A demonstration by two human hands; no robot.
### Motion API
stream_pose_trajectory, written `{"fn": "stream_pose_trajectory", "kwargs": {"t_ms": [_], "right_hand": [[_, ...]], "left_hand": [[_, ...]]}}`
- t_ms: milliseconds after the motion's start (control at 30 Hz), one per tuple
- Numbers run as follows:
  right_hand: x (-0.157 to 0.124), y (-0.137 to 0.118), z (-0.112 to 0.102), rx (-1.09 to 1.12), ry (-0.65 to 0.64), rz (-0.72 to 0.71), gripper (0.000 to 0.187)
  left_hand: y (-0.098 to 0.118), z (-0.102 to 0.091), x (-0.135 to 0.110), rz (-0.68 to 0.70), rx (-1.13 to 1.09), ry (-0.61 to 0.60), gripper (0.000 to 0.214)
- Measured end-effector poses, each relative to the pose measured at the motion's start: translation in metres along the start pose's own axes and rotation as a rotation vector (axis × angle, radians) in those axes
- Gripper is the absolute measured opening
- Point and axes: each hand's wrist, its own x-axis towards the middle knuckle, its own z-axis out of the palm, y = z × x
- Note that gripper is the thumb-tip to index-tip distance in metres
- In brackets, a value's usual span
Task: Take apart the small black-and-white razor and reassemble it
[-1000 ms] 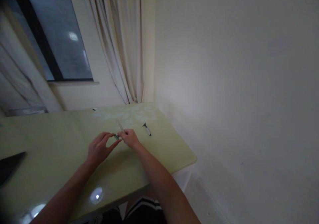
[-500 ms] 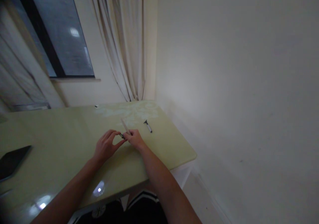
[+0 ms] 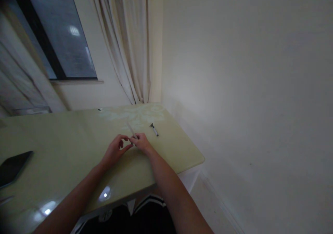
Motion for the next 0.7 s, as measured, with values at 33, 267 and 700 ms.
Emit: {"fn": "stream_pose_trajectory", "kwargs": {"t_ms": [33,267,700], "right_hand": [[-0.001,-0.001,0.0,0.012,-0.026,-0.005,0.023],[-0.003,-0.003,0.001,0.021,-0.063,-0.012,0.032],[-0.001,-0.013,-0.013,-0.344,0.164,-0.155,0.028]], "left_hand": [[0.0,0.0,0.001,-0.004,-0.032,-0.004,0.031],[0.004,-0.003,0.004,0.026,-0.181,-0.034,0.034],[-0.02,-0.018,0.012,-0.243,-0.208,0.201,0.044]]}}
